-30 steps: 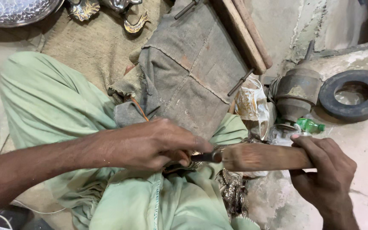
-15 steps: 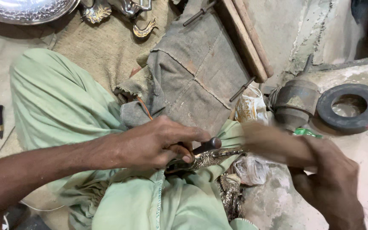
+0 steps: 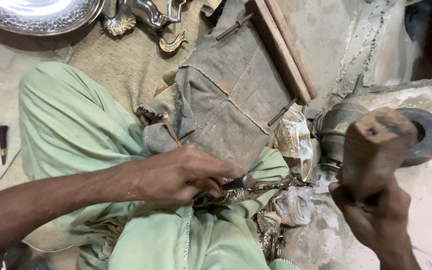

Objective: The person sits on the floor holding a chisel against a brass horse figurine and strikes the chisel with a wooden mallet to shape the metal. They reposition the figurine and chisel repeatedly, then hold up and turn the figurine to work on other areas by hand.

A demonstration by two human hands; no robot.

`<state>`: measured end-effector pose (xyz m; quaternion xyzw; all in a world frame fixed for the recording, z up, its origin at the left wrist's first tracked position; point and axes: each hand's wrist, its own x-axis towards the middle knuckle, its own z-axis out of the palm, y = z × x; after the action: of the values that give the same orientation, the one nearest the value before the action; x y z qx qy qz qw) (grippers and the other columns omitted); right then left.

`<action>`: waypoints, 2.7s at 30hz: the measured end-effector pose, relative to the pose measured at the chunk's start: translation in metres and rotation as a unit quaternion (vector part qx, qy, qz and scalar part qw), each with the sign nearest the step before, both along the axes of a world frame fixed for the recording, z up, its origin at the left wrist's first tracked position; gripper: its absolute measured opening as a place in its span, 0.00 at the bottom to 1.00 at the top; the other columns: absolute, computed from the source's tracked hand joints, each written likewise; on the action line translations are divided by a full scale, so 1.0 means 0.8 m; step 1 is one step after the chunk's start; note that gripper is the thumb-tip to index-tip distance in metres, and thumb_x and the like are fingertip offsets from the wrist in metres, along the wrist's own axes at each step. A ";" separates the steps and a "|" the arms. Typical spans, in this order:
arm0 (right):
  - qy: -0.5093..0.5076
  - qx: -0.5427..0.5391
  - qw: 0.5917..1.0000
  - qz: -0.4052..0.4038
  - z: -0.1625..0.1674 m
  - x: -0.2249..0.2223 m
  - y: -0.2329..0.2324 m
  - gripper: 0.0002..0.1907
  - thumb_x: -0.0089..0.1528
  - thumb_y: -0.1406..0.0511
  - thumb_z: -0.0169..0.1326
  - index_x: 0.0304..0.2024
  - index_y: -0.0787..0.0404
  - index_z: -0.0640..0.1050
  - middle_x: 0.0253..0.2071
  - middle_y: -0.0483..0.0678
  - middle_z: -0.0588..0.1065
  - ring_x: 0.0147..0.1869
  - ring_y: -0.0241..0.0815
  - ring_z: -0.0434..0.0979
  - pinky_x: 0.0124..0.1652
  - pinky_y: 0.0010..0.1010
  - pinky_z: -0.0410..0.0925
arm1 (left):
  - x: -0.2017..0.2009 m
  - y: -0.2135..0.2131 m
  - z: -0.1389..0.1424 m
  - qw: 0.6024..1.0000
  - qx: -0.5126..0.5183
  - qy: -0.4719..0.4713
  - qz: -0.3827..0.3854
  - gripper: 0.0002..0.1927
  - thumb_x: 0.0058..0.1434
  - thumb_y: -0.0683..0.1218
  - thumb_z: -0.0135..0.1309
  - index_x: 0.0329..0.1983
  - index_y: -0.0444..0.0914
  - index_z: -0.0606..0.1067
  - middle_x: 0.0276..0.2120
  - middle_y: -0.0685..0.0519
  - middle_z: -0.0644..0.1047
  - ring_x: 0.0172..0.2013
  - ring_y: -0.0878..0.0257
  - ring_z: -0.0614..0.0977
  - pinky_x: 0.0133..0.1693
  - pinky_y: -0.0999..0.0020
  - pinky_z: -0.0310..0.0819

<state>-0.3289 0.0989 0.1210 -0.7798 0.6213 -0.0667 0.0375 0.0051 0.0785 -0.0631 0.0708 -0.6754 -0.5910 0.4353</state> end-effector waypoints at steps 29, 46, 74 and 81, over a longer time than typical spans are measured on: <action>-0.206 0.067 0.969 -0.114 -0.144 -0.015 0.034 0.24 0.56 0.67 0.70 0.49 0.63 0.71 0.38 0.50 0.77 0.40 0.41 0.78 0.41 0.31 0.72 | 0.018 0.053 -0.023 0.961 0.101 -0.238 0.101 0.18 0.63 0.50 0.59 0.40 0.31 0.68 0.28 0.44 0.76 0.33 0.44 0.80 0.33 0.54 0.70; -0.550 0.005 0.809 -0.208 -0.289 -0.117 0.029 0.24 0.60 0.62 0.66 0.52 0.65 0.70 0.42 0.48 0.78 0.46 0.37 0.80 0.49 0.30 0.73 | -0.155 -0.095 0.005 0.933 0.287 -0.217 0.004 0.18 0.55 0.38 0.62 0.30 0.42 0.61 0.24 0.58 0.71 0.27 0.68 0.76 0.29 0.69 0.70; -0.425 0.255 0.819 -0.289 -0.272 -0.186 -0.020 0.26 0.56 0.65 0.65 0.54 0.64 0.71 0.46 0.47 0.79 0.50 0.39 0.80 0.48 0.31 0.74 | -0.135 -0.222 -0.041 0.839 0.444 -0.285 -0.132 0.15 0.64 0.53 0.55 0.45 0.41 0.67 0.30 0.56 0.75 0.32 0.69 0.75 0.33 0.70 0.71; -0.378 0.214 0.852 -0.293 -0.210 -0.229 -0.045 0.30 0.54 0.66 0.68 0.56 0.65 0.71 0.37 0.48 0.77 0.39 0.38 0.79 0.39 0.32 0.75 | -0.201 -0.239 0.005 0.876 0.376 -0.243 -0.180 0.16 0.62 0.45 0.57 0.51 0.32 0.78 0.33 0.51 0.83 0.33 0.65 0.85 0.39 0.68 0.85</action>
<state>-0.5119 0.0633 -0.0470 -0.4494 0.7578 -0.2295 0.4136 -0.1559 -0.1125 -0.0591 0.2475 -0.4874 -0.8331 0.0840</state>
